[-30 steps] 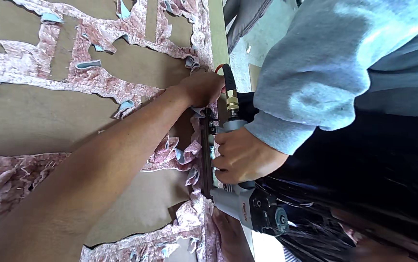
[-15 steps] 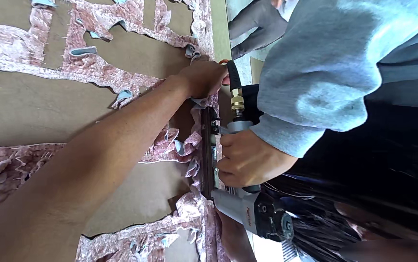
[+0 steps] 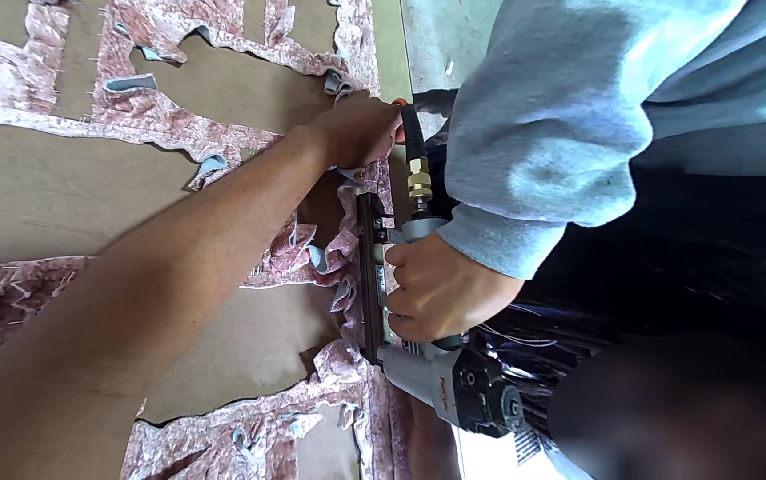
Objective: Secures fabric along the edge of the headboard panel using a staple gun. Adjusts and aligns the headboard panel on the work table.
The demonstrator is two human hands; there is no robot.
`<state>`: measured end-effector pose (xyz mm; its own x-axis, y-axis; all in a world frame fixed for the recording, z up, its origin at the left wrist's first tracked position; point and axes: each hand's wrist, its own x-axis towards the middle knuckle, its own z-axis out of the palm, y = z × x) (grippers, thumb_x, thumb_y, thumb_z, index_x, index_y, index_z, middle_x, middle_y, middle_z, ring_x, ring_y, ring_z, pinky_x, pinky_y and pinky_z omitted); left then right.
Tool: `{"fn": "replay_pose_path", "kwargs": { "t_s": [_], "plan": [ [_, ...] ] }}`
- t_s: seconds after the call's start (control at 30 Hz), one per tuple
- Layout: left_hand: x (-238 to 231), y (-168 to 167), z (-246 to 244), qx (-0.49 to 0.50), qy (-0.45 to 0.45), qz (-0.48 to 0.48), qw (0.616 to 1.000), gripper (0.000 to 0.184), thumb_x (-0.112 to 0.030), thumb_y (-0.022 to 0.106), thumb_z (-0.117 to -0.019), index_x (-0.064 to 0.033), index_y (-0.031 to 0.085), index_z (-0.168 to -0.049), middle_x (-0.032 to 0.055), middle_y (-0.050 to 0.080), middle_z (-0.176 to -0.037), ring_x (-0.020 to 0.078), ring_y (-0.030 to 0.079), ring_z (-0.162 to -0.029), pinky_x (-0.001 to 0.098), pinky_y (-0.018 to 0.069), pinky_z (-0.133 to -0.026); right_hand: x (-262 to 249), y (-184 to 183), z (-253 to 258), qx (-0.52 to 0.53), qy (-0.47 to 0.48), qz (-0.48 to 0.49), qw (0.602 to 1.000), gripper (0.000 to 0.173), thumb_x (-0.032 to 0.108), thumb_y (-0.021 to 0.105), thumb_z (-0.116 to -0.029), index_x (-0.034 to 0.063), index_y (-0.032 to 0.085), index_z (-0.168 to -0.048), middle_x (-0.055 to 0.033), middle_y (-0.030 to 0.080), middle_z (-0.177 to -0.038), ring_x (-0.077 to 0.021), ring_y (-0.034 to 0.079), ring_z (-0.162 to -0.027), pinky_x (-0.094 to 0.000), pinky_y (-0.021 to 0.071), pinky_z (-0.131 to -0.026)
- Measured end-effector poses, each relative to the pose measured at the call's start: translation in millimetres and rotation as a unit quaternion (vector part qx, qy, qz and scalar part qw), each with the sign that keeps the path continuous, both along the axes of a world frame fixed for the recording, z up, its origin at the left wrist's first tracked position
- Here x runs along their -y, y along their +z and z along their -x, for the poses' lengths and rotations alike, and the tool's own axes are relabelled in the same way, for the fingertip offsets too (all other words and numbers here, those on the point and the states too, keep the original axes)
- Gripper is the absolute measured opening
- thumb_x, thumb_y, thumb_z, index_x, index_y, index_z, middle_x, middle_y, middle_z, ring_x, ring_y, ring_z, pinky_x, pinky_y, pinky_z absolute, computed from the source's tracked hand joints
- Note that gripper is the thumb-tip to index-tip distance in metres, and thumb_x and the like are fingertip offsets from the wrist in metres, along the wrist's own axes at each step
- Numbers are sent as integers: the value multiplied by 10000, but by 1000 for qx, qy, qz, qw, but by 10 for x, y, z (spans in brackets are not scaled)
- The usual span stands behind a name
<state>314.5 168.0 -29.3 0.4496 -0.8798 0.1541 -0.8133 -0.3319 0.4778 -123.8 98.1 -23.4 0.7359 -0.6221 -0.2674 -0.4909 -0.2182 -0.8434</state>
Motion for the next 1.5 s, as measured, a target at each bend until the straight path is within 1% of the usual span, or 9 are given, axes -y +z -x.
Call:
{"fn": "replay_pose_path", "kwargs": {
  "t_s": [0.1, 0.3, 0.43, 0.63, 0.83, 0.97, 1.2, 1.33, 1.5],
  "plan": [
    [-7, 21, 1, -11, 1, -5, 1000, 226, -238, 471, -1048, -117, 661, -1062, 83, 698, -1003, 272, 661, -1062, 557, 404, -1074, 38, -13, 144, -33, 48, -19, 998, 419, 261, 379, -1112, -71, 622, -1190, -49, 721, -1064, -18, 669, -1031, -245, 546, -979],
    [3, 8, -12, 3, 9, -22, 1000, 231, -268, 460, -1046, -134, 649, -1048, 74, 692, -996, 272, 659, -1061, 551, 435, -1029, 4, 39, 69, -52, 64, -20, 996, 349, 218, 408, -1097, 1, 678, -1059, 19, 723, -935, 17, 676, -906, -217, 567, -889],
    [29, -28, -19, 2, 9, -23, 1000, 238, -286, 454, -1049, -158, 650, -1093, 49, 695, -1005, 252, 658, -1066, 536, 443, -1027, 16, 30, 69, -69, 50, -26, 996, 341, 219, 411, -1100, 18, 682, -1052, 21, 718, -914, 11, 677, -878, -223, 573, -861],
    [-37, 66, 44, -18, 14, -17, 1000, 209, -248, 502, -1027, -120, 665, -1051, 91, 701, -1005, 292, 661, -1069, 568, 431, -1046, 26, -20, 133, -26, 65, -9, 997, 310, 138, 424, -1071, -33, 680, -1108, 7, 723, -1022, 33, 654, -1008, -208, 530, -976],
    [-43, 73, 56, -20, 13, -15, 1000, 198, -235, 488, -1035, -126, 653, -1046, 75, 692, -975, 272, 659, -1047, 550, 423, -1054, -21, 22, 95, -6, 40, -31, 999, 253, 79, 439, -1041, 14, 683, -1048, 66, 717, -956, 59, 655, -943, -176, 536, -932],
    [-39, 80, 59, -13, 12, -21, 1000, 203, -241, 473, -1043, -136, 643, -1079, 68, 695, -997, 264, 659, -1066, 547, 412, -1070, -3, -21, 110, 13, 49, -41, 998, 268, 120, 441, -1060, 48, 699, -1041, 84, 724, -934, 55, 661, -913, -187, 548, -910],
    [-60, 130, 92, -28, 18, -26, 999, 180, -194, 513, -1019, -118, 661, -1090, 80, 692, -964, 278, 660, -1026, 545, 427, -1032, -5, -42, 158, -38, 22, -2, 999, 239, 87, 505, -1026, -32, 656, -1168, -19, 707, -1075, 26, 642, -1035, -198, 521, -975],
    [-37, 99, 68, -30, 20, -29, 999, 203, -245, 508, -1035, -141, 667, -1107, 57, 699, -998, 253, 659, -1054, 535, 426, -1047, -20, -8, 128, -63, 32, 18, 997, 266, 64, 488, -1024, -87, 635, -1186, -78, 687, -1111, 11, 619, -1069, -181, 494, -1001],
    [-67, 109, 83, -7, 7, -12, 1000, 203, -222, 519, -1029, -97, 651, -1118, 104, 695, -979, 296, 670, -1034, 557, 419, -1055, -13, -12, 208, -101, 32, 51, 993, 270, 85, 584, -970, -56, 668, -1185, -80, 708, -1128, 5, 628, -1100, -202, 496, -1015]
  ]
}}
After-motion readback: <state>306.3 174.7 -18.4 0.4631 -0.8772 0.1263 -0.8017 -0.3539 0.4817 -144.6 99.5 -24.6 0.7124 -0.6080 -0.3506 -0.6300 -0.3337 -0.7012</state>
